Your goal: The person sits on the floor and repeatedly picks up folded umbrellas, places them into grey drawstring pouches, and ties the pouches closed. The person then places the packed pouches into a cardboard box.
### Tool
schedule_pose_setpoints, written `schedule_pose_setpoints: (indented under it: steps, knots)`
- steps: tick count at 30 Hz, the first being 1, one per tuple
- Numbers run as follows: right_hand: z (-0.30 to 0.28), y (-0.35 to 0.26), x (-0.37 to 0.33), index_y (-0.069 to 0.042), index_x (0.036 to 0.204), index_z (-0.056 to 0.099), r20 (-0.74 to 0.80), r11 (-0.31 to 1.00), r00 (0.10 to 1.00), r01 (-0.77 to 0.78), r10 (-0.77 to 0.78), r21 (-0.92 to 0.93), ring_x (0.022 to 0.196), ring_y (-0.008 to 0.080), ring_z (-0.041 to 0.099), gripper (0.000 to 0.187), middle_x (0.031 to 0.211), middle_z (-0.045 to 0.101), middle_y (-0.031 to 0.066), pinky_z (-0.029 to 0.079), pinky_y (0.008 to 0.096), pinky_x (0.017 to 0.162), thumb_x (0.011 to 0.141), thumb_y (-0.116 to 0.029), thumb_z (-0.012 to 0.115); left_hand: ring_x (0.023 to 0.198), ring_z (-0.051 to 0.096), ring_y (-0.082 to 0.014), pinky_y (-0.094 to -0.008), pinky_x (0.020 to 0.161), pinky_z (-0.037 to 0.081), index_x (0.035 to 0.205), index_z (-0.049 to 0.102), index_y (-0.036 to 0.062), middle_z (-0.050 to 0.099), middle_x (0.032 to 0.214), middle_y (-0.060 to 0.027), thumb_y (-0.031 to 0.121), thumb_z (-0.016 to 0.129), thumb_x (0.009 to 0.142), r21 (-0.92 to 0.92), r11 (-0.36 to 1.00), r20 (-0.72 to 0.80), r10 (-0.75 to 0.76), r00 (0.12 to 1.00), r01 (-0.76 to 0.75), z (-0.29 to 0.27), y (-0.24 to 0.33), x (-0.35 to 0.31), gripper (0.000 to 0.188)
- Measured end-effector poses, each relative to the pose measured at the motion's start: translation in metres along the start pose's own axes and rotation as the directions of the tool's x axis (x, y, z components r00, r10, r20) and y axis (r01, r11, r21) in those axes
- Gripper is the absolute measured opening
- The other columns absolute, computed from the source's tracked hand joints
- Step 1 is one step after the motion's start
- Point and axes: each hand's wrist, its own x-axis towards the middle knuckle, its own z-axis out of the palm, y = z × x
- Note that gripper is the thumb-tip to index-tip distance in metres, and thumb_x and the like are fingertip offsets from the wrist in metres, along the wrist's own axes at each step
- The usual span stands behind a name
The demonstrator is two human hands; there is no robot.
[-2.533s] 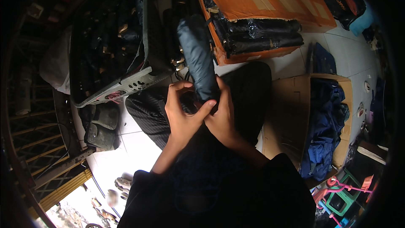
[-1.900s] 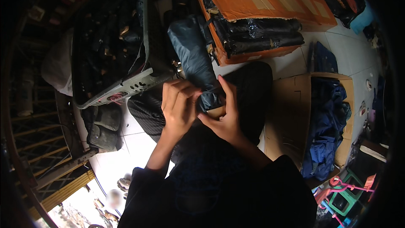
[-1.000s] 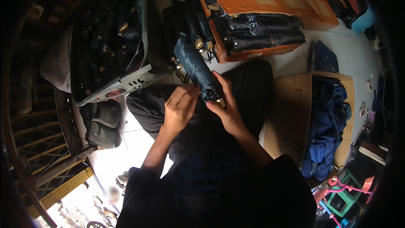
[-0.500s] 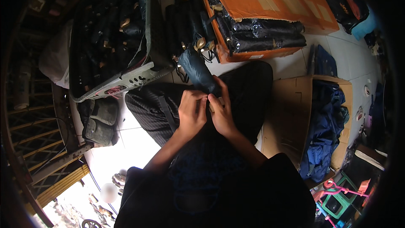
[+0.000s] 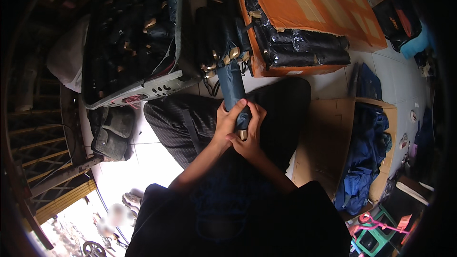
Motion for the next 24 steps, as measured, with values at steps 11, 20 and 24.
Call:
schedule_pose_setpoints:
  steps: [11,20,24]
  knots:
    - [0.020,0.017,0.071,0.001,0.124,0.048,0.164,0.706,0.850,-0.510,0.500,0.491,0.061,0.0102,0.058,0.039,0.091,0.062,0.0069,0.044,0.0215,0.048,0.090,-0.015,0.060,0.125,0.037,-0.0213,-0.0334,0.099,0.036,0.139,0.041,0.0040,0.035,0.135,-0.0096,0.037,0.047,0.098,0.407,0.883,0.188,0.171,0.967,-0.235,-0.056,0.015,0.049,0.053]
    - [0.052,0.071,0.186,0.002,0.137,0.032,0.053,0.634,0.977,-0.092,0.207,-0.768,0.089,0.0326,0.065,0.084,0.118,0.046,0.0196,0.055,0.0393,0.069,0.078,-0.044,0.070,0.118,0.047,-0.0209,-0.0353,0.095,0.040,0.129,0.052,0.0071,0.052,0.130,-0.0072,0.035,0.046,0.098,0.366,0.922,0.174,0.064,0.983,-0.125,-0.068,0.016,0.012,0.042]
    - [0.050,0.081,0.179,0.000,0.140,0.028,0.051,0.578,0.979,-0.075,0.199,-0.813,0.082,0.0325,0.066,0.088,0.124,0.043,0.0194,0.055,0.0393,0.067,0.079,-0.049,0.067,0.115,0.050,-0.0199,-0.0345,0.093,0.041,0.126,0.053,0.0050,0.056,0.125,-0.0080,0.031,0.043,0.100,0.347,0.931,0.199,0.046,0.979,-0.114,-0.075,0.010,-0.003,0.038]
